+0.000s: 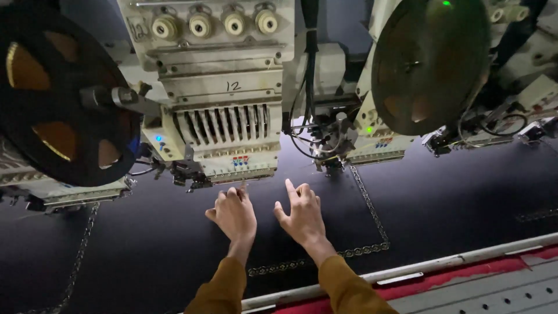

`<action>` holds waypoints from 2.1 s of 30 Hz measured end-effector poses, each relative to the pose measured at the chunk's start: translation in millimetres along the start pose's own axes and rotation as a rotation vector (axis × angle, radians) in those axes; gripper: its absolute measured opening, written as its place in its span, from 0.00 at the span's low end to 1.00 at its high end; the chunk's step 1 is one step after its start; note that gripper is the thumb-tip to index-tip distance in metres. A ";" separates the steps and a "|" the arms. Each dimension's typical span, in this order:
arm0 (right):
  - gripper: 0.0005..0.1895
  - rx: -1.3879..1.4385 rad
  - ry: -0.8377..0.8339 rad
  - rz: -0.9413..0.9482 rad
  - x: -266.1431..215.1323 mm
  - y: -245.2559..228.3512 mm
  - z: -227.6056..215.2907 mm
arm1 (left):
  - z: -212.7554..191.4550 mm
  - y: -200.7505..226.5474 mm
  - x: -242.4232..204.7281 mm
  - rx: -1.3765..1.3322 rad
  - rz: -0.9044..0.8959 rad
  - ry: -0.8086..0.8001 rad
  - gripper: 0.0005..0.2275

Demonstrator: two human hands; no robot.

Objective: Threading an industrial multi-head embroidery machine by manually guiding thread through tensioners, guides, and needles.

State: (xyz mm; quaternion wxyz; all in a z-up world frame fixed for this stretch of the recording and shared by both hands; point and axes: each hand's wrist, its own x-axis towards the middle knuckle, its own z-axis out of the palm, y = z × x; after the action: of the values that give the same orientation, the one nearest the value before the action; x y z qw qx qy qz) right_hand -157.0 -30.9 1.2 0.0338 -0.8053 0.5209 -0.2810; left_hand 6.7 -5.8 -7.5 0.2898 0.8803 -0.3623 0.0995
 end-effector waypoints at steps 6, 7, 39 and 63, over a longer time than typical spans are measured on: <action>0.34 0.026 -0.014 -0.030 -0.6 -1.6 -8.5 | -21.5 3.0 -4.9 -0.061 0.085 0.026 0.10; 0.34 0.026 -0.012 -0.030 -9.3 -1.6 -16.7 | -27.8 -5.2 -13.0 -0.061 0.086 0.026 0.10; 0.12 0.995 -0.030 0.427 24.7 -25.8 -352.5 | -346.0 257.1 12.7 -0.727 0.841 -0.314 0.20; 0.16 0.896 0.010 0.302 16.5 -15.6 -348.7 | -370.5 260.1 17.7 -0.557 0.903 -0.370 0.25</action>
State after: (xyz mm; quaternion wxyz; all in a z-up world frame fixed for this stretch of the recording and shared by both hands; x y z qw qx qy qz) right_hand -309.4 45.2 306.3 0.4160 -0.6253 0.4597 -0.4740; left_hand -148.6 51.6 414.2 0.3718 0.5308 -0.7604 -0.0419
